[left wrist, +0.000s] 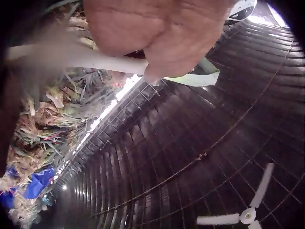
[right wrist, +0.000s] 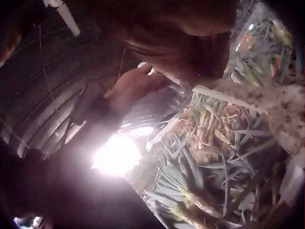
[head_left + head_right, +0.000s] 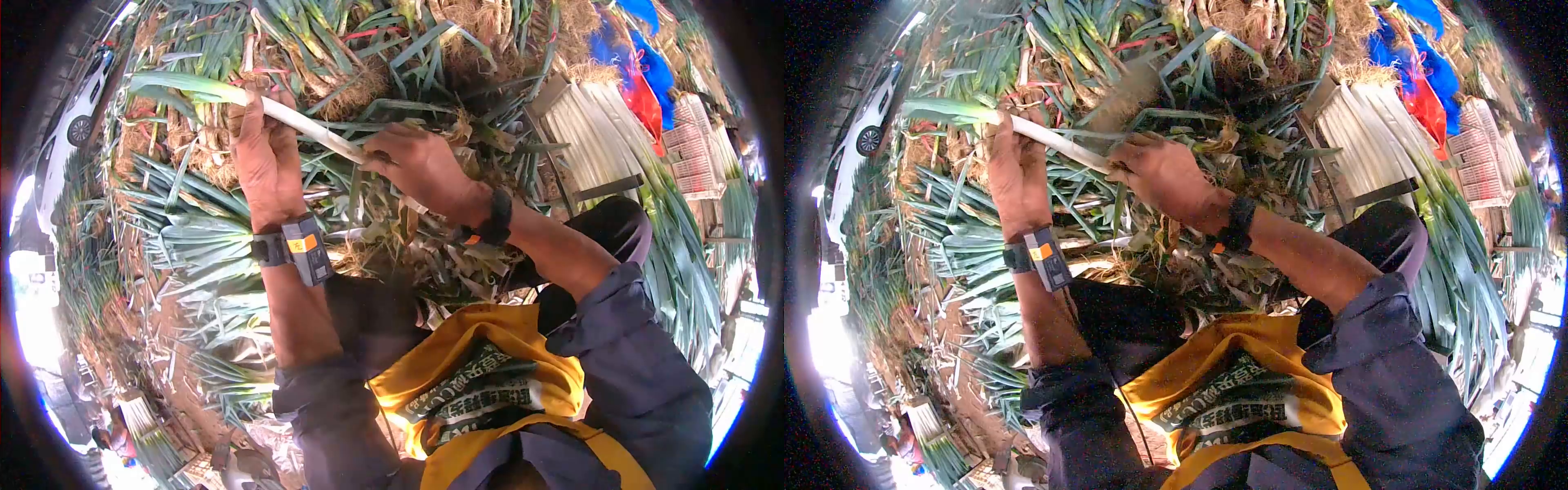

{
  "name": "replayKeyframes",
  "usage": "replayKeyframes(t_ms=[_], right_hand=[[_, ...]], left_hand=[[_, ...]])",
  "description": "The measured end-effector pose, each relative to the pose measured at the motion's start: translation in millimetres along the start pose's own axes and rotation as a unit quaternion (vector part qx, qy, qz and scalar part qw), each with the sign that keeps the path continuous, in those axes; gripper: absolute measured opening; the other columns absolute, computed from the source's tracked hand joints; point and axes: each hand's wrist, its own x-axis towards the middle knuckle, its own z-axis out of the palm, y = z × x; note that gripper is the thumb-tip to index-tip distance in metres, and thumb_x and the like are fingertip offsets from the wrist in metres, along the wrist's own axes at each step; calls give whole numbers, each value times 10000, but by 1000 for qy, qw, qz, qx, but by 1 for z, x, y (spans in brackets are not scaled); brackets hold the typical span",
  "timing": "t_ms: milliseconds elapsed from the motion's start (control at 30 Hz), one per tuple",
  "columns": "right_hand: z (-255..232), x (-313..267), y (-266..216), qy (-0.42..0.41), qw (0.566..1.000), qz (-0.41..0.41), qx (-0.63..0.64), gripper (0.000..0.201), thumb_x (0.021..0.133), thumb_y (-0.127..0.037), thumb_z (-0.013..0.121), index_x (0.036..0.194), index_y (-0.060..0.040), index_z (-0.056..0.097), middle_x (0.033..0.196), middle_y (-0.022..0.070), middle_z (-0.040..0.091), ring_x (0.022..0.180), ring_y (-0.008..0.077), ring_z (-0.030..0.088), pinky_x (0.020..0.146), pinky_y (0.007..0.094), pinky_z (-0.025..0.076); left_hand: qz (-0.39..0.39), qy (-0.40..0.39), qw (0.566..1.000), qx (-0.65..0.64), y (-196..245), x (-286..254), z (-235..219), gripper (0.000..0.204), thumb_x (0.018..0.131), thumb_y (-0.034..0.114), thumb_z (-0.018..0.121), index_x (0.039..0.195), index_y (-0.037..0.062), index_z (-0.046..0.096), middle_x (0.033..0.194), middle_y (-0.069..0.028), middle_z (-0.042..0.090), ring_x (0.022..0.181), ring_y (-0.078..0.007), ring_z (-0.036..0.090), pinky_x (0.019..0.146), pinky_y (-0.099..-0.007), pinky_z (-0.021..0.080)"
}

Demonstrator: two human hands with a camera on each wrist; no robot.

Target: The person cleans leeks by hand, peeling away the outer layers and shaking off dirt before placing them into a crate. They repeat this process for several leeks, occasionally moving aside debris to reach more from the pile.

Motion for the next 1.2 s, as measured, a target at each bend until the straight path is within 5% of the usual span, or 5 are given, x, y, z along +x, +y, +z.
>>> replayKeyframes(t_ms=[333, 467, 700, 900, 1200], right_hand=[[-18, 8, -5, -104, 984, 1, 144, 168, 865, -169, 771, 941, -57, 672, 898, 93, 671, 760, 273, 670, 683, 364, 540], [-27, -11, -15, -125, 977, -158, 74, 128, 888, -103, 722, 964, -57, 629, 1027, 83, 675, 822, 296, 682, 700, 380, 555], [-67, -1, -18, -171, 928, 112, 311, 156, 938, -109, 737, 978, -34, 607, 828, 36, 665, 689, 106, 677, 583, 288, 539], [-42, -95, 55, -405, 911, 77, -21, 345, 988, -354, 666, 1082, -22, 652, 804, 139, 671, 730, 241, 693, 660, 424, 533], [-55, -57, 28, -233, 916, 254, 205, 469, 977, -306, 697, 1352, -47, 586, 926, 76, 719, 704, 152, 683, 666, 334, 557]], left_hand=[[14, -48, 998, -26, 2, -1, 5, 215, 991, 54, 650, 1200, 49, 598, 1113, -114, 676, 1009, -233, 675, 900, -367, 609], [42, -13, 999, -26, 5, 1, 2, 174, 993, 64, 652, 1158, 51, 598, 1043, -101, 664, 939, -214, 657, 798, -349, 601], [70, 4, 997, -36, 17, 6, -22, 152, 969, 131, 700, 1086, 99, 609, 940, -66, 615, 833, -201, 589, 710, -317, 534], [123, 40, 991, 31, 24, 0, -26, 142, 976, 92, 655, 1102, 110, 593, 877, -24, 569, 740, -167, 535, 636, -324, 467], [133, 63, 988, -39, 46, 21, -79, 180, 969, 127, 663, 1084, 88, 530, 926, -42, 515, 784, -170, 524, 673, -302, 489]])
